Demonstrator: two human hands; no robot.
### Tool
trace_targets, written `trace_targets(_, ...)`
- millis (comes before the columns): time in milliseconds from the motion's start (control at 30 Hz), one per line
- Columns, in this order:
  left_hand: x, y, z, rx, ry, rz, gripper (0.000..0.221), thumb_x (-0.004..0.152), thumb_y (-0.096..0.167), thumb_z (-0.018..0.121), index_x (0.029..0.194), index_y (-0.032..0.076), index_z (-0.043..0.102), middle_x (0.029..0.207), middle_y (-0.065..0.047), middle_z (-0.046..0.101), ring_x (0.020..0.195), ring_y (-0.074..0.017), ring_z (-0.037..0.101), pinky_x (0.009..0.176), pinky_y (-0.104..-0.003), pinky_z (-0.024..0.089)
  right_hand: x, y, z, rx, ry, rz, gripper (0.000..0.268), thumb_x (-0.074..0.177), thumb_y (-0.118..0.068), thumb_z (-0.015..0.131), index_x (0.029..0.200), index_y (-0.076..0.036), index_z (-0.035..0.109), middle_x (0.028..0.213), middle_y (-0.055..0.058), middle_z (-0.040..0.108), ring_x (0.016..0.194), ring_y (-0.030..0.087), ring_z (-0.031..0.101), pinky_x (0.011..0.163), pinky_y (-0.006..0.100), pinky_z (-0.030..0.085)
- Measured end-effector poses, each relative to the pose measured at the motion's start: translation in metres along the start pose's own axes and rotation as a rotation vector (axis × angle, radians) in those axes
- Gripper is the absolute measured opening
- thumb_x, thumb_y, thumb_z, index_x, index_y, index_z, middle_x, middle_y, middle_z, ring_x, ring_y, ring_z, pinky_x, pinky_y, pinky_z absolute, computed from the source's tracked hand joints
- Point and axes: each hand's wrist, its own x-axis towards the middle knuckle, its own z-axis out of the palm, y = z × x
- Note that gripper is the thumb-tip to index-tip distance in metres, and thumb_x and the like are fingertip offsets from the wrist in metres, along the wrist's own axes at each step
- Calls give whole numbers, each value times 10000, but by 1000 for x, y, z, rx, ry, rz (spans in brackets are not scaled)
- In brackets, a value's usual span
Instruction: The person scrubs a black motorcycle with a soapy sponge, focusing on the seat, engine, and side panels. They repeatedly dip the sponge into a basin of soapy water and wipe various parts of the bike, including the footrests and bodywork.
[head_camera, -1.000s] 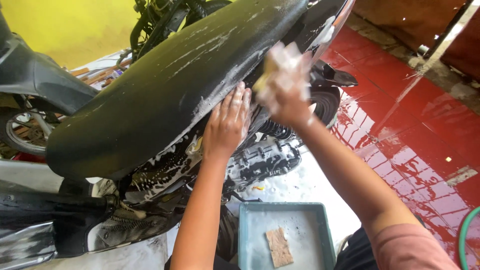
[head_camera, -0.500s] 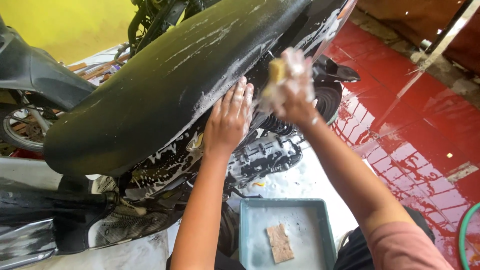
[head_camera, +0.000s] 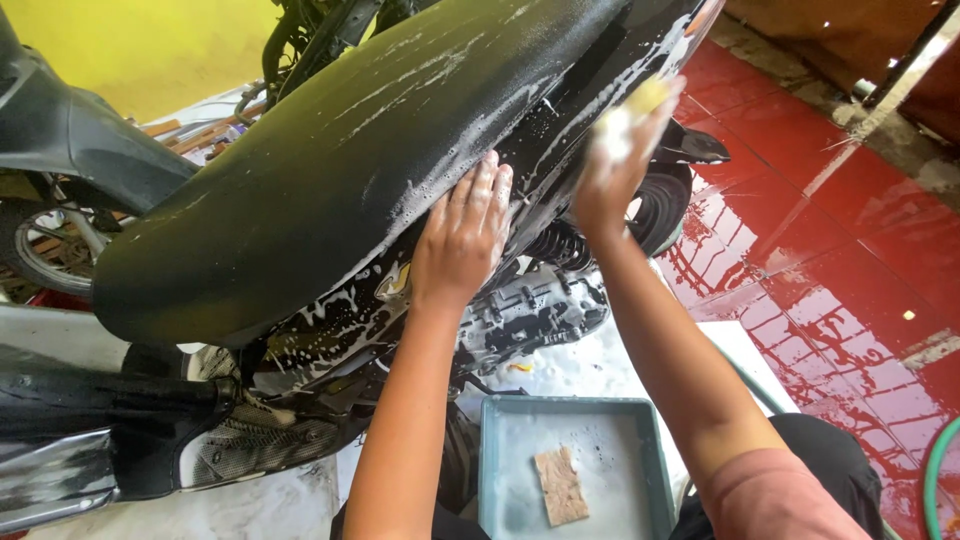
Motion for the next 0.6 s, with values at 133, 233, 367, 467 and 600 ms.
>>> trace_targets(133,-2,-2,9,16,0,8,467,1140,317,363,1565,126,394,1570,-137,470,1387,-230,537,1087,-377,519,-50,14,20,-49,56,170,727,1040,-432,420,1647,-92,210,1713,184,37,1597,389,79,1308,548,115)
trace_targets(233,-4,-2,19,35,34,15,481,1139,347,389,1570,133,395,1590,-133,444,1406,-234,519,1084,-382,519,-108,-64,8,118,-87,25,752,1052,-472,377,1646,-264,-36,1690,262,34,1568,460,65,1286,596,102)
trace_targets(367,-2,-1,9,67,56,21,495,1136,347,413,1584,139,374,1601,-131,428,1397,-238,525,1073,-380,523,-65,-27,6,127,-67,19,856,1095,-471,475,1655,-217,-121,1707,255,-56,1588,453,49,1291,596,97)
trace_targets(467,-3,-2,8,64,22,21,491,1137,353,386,1580,142,373,1594,-125,442,1408,-229,520,1088,-375,521,-35,7,24,233,152,182,647,1175,-94,340,1678,-157,-61,1754,144,9,1645,265,20,1382,458,-6)
trace_targets(600,-4,-1,13,32,-1,12,494,1143,356,367,1586,139,356,1595,-131,439,1407,-229,521,1093,-377,518,-76,-75,13,261,115,176,632,1174,-199,348,1685,-189,-24,1749,134,-16,1629,299,2,1349,486,-36)
